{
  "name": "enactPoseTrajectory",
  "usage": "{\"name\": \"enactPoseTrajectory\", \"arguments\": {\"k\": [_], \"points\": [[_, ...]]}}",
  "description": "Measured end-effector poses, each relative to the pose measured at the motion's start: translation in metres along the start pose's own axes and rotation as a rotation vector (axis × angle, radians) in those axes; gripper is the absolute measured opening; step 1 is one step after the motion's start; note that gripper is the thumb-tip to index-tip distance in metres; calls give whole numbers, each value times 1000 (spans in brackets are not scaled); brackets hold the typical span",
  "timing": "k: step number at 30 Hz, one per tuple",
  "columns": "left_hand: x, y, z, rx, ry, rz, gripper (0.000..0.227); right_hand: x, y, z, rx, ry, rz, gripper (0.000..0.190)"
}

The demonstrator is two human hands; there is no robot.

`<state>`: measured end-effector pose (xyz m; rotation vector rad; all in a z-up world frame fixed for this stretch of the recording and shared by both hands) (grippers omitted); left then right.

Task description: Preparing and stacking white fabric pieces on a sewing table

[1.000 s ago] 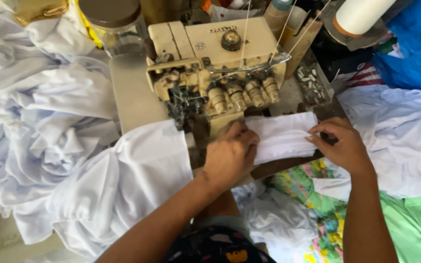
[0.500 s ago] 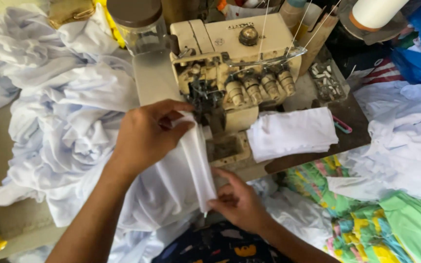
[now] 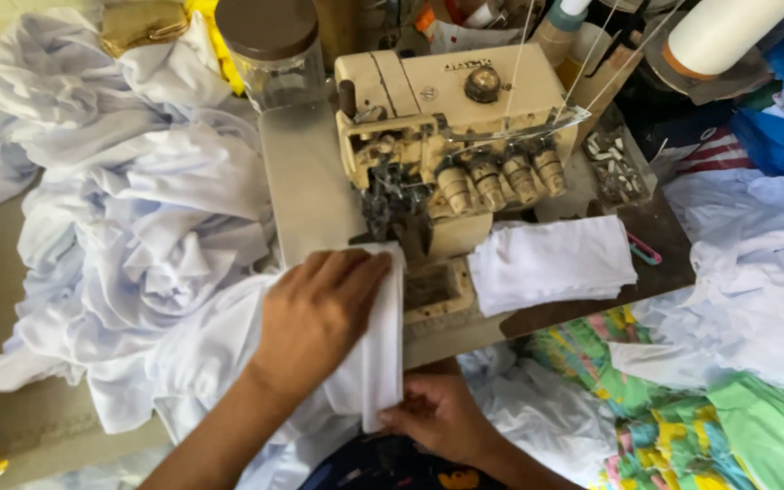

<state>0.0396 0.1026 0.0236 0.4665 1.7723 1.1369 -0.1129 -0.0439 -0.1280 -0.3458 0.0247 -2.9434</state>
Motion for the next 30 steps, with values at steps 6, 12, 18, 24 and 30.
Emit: {"name": "enactPoseTrajectory", "arguments": {"k": [6,12,18,24,30], "points": [[14,-26,-17,-106,137,92,59,-8,6,2,-44,-5,-53,12],[13,-25,-12,-138,131,119,65,-4,1,19,-157,28,-154,44],[52,-30,-9,146,-102,86,49,18,0,36,-231,10,-194,66],[88,-33,-25,345,-270,100,41,26,14,0,-429,-95,-165,35],[107,-34,-29,483,-191,174,40,8,18,9,-228,-304,-143,34]]}}
Point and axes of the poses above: each hand's wrist, its own x-axis away from the middle knuckle, its own y-axis out of the back of the hand, z = x × y, the point moved 2 cm from there along -x, towards the middle knuckle, and after that the axes turned 10 degrees about z, right-handed, at the moved point
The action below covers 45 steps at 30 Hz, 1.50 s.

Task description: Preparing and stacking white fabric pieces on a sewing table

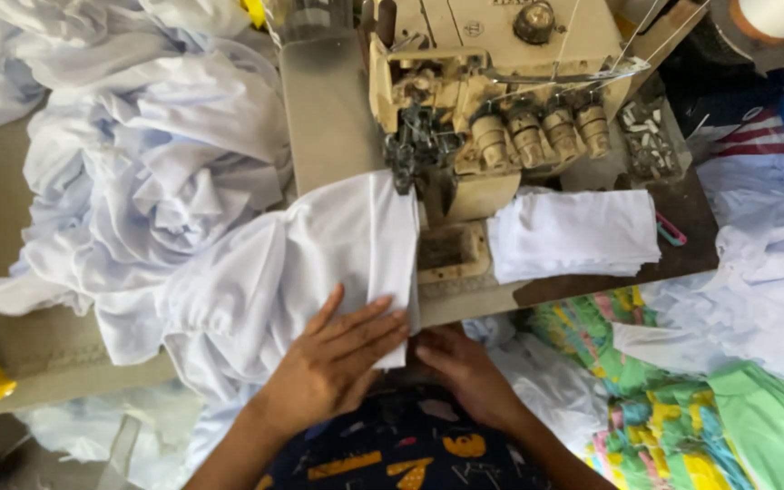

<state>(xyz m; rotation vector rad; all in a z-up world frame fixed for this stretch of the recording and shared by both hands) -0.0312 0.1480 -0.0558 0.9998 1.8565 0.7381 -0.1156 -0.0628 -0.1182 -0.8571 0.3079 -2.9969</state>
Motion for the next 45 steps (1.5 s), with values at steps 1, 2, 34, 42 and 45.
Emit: {"name": "enactPoseTrajectory", "arguments": {"k": [1,2,34,42,45], "points": [[-1,-2,2,-5,13,13,44,-4,-6,9,179,117,90,24],[-2,-4,2,-6,16,10,44,-13,2,-4,182,116,93,24],[-73,76,22,-370,3,-139,31,78,-43,111,1061,1105,-58,19],[-75,38,16,-240,61,-253,31,82,-48,118,973,1231,63,13],[-67,29,25,-214,99,-258,35,78,-49,121,952,1202,64,13]]}}
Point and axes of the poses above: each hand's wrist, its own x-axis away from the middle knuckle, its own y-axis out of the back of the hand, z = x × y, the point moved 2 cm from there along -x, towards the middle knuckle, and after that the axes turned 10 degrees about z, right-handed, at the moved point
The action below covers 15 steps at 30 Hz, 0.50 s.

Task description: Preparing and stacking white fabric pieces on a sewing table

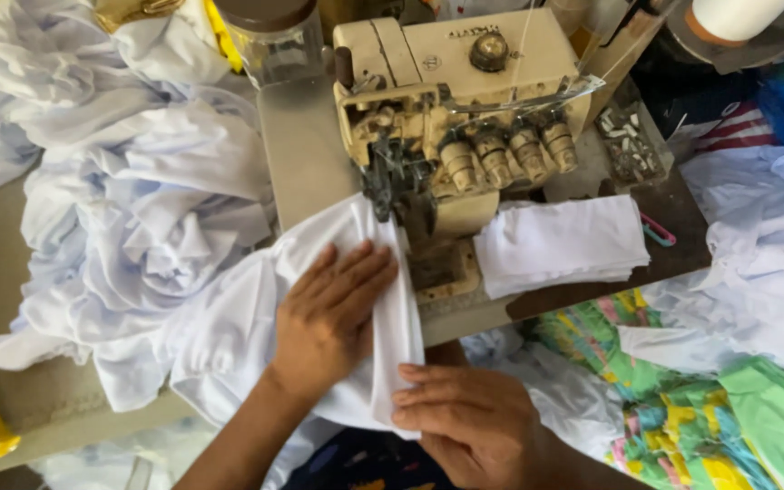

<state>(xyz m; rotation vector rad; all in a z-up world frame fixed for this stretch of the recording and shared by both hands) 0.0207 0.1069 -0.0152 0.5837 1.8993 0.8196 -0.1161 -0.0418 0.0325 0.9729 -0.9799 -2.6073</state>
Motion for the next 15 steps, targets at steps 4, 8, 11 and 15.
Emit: {"name": "enactPoseTrajectory", "arguments": {"k": [4,8,11,15], "points": [[-8,3,22,-43,-54,-25,34,-10,2,-13,46,-4,7,14],[-23,25,12,-10,-102,24,26,-16,7,-14,-5,-26,-5,11],[-19,26,-15,60,-72,30,30,-9,8,-10,30,-29,-20,15],[-2,12,-25,116,-32,30,31,3,3,-11,-33,-58,-16,12]]}}
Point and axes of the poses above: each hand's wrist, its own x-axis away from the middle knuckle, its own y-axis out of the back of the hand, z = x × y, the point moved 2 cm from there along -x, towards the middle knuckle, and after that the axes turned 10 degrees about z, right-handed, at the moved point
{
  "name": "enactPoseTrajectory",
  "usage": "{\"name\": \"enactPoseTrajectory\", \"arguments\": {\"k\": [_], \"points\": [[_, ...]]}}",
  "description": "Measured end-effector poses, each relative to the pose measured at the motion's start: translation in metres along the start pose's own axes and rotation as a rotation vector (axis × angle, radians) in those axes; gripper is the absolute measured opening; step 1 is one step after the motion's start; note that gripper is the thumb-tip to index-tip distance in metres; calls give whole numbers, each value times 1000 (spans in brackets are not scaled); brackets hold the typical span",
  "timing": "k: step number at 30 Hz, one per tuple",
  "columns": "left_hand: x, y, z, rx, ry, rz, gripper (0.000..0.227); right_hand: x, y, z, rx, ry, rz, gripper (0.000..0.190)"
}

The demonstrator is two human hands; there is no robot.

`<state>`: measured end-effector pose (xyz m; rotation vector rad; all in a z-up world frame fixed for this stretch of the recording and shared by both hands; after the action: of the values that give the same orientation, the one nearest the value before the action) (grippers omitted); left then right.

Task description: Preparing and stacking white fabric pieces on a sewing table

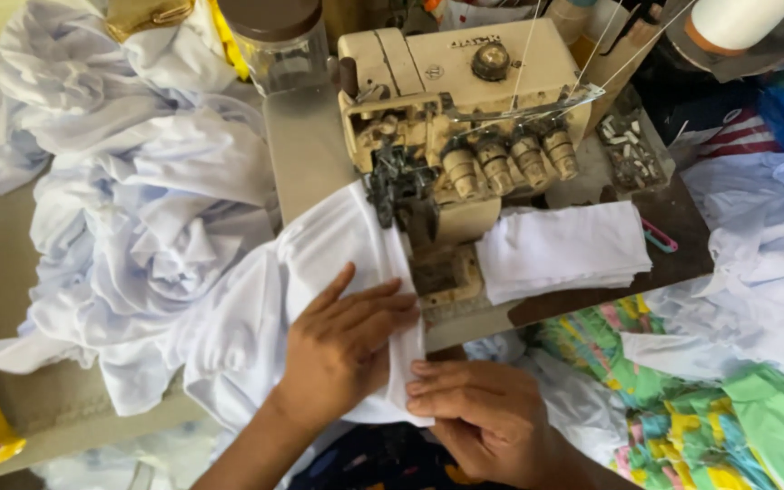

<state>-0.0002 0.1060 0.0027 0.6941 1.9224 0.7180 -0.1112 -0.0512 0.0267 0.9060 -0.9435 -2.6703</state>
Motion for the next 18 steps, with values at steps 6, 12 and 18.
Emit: {"name": "enactPoseTrajectory", "arguments": {"k": [6,12,18], "points": [[8,13,13,148,-73,146,38,-4,0,-25,-35,4,45,10],[9,9,27,16,-132,138,43,-35,6,-54,14,57,44,12],[-20,37,47,-37,-98,56,16,-63,9,-95,215,152,59,19]]}}
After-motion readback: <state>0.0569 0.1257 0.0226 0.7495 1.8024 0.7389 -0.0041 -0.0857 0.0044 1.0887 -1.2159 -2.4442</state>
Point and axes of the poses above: each hand's wrist, its own x-axis away from the middle knuckle, its own y-axis out of the back of the hand, z = x × y, the point moved 2 cm from there along -x, towards the middle knuckle, and after that the axes turned 10 degrees about z, right-handed, at the moved point
